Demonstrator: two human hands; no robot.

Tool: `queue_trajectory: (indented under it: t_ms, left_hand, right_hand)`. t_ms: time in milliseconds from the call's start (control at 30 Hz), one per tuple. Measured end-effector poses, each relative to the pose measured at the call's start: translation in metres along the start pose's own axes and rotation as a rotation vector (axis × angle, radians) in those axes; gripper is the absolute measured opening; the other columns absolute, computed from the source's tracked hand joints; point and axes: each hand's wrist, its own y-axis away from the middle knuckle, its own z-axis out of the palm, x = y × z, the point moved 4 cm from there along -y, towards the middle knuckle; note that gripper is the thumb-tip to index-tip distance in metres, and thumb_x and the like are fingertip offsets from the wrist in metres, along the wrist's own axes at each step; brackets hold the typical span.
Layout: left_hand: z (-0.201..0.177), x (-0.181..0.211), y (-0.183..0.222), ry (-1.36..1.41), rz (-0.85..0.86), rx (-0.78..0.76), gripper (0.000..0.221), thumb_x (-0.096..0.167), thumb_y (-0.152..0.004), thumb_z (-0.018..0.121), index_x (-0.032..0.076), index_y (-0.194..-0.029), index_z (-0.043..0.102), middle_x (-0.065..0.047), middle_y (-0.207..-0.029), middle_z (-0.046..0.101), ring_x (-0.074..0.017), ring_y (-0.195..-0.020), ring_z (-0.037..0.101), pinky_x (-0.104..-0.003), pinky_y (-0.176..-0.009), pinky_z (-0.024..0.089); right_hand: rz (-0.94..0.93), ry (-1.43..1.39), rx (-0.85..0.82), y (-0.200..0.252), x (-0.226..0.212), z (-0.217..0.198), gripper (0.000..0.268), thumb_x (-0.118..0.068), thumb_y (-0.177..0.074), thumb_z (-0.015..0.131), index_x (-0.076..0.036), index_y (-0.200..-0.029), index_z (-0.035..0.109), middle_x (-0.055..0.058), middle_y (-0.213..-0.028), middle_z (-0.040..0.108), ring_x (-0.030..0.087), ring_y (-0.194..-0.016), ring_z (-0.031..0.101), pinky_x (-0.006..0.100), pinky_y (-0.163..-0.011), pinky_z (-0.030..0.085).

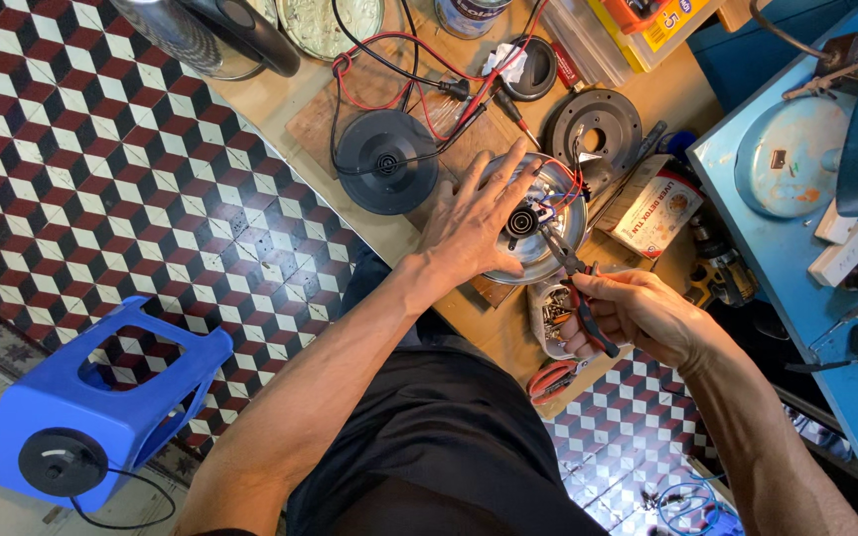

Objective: The person works on the base of an electric kettle, using pliers to strip and connect wires to the heating element. They retrieve a wire from a wall-mounted bag, cut it, and attach it to the kettle base, then continue adjusting and securing the connections.

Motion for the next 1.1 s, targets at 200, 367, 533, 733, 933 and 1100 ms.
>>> queue_trajectory:
  t_ms: [200,367,533,733,933,1100]
  left_hand:
    - [0.003,-0.001,-0.002,0.019,0.0,0.006,0.142,0.048,-0.043,0.101,0.021,-0.159,0.023,-0.003,-0.168,0.007,-0.0433,-0.15,0.024,-0.07,-0.104,0.041]
    - [0.004,0.002,0.0,-0.004,-0.038,-0.029,0.144,0.045,-0.043,0.102,0.024,-0.16,0.02,-0.001,-0.167,0.006,-0.0421,-0.15,0.022,-0.072,-0.106,0.037]
    - [0.004,0.006,0.005,-0.009,-0.062,-0.034,0.143,0.043,-0.044,0.1,0.026,-0.16,0.019,0.001,-0.168,0.007,-0.0385,-0.151,0.025,-0.069,-0.106,0.041]
    - [0.002,0.006,0.002,-0.027,-0.041,-0.01,0.143,0.045,-0.044,0.1,0.025,-0.16,0.019,0.0,-0.168,0.008,-0.0394,-0.15,0.025,-0.07,-0.105,0.041]
    - [0.002,0.006,0.004,-0.032,-0.045,-0.015,0.143,0.046,-0.045,0.1,0.025,-0.16,0.018,0.0,-0.168,0.008,-0.0393,-0.15,0.025,-0.069,-0.104,0.041]
    - [0.002,0.003,0.003,-0.018,-0.054,-0.025,0.144,0.046,-0.044,0.1,0.026,-0.16,0.018,0.001,-0.168,0.007,-0.0391,-0.151,0.025,-0.067,-0.105,0.042]
  right_hand:
    - [0.038,-0.035,0.037,0.001,-0.003,0.002,0.038,-0.03,-0.097,0.058,0.006,-0.102,0.068,0.025,-0.08,0.074,0.032,-0.067,0.074,0.044,-0.063,0.062]
    - [0.067,-0.034,0.043,0.004,-0.005,0.004,0.038,-0.031,-0.098,0.057,0.005,-0.102,0.067,0.027,-0.082,0.074,0.033,-0.068,0.075,0.044,-0.063,0.063]
    - [0.078,0.052,0.046,0.004,0.003,0.001,0.041,-0.035,-0.099,0.057,0.004,-0.099,0.068,0.021,-0.077,0.072,0.028,-0.061,0.069,0.039,-0.057,0.057]
    - [0.007,0.067,-0.019,0.004,0.002,0.003,0.043,-0.037,-0.101,0.056,0.004,-0.097,0.064,0.02,-0.075,0.072,0.027,-0.059,0.067,0.035,-0.052,0.047]
    - [0.078,-0.021,0.057,0.007,0.001,0.006,0.038,-0.033,-0.098,0.056,0.004,-0.102,0.067,0.022,-0.079,0.072,0.032,-0.069,0.073,0.046,-0.067,0.063]
    - [0.048,0.029,0.039,0.006,0.002,0.008,0.038,-0.035,-0.099,0.055,0.001,-0.097,0.067,0.017,-0.073,0.07,0.025,-0.059,0.068,0.036,-0.054,0.054]
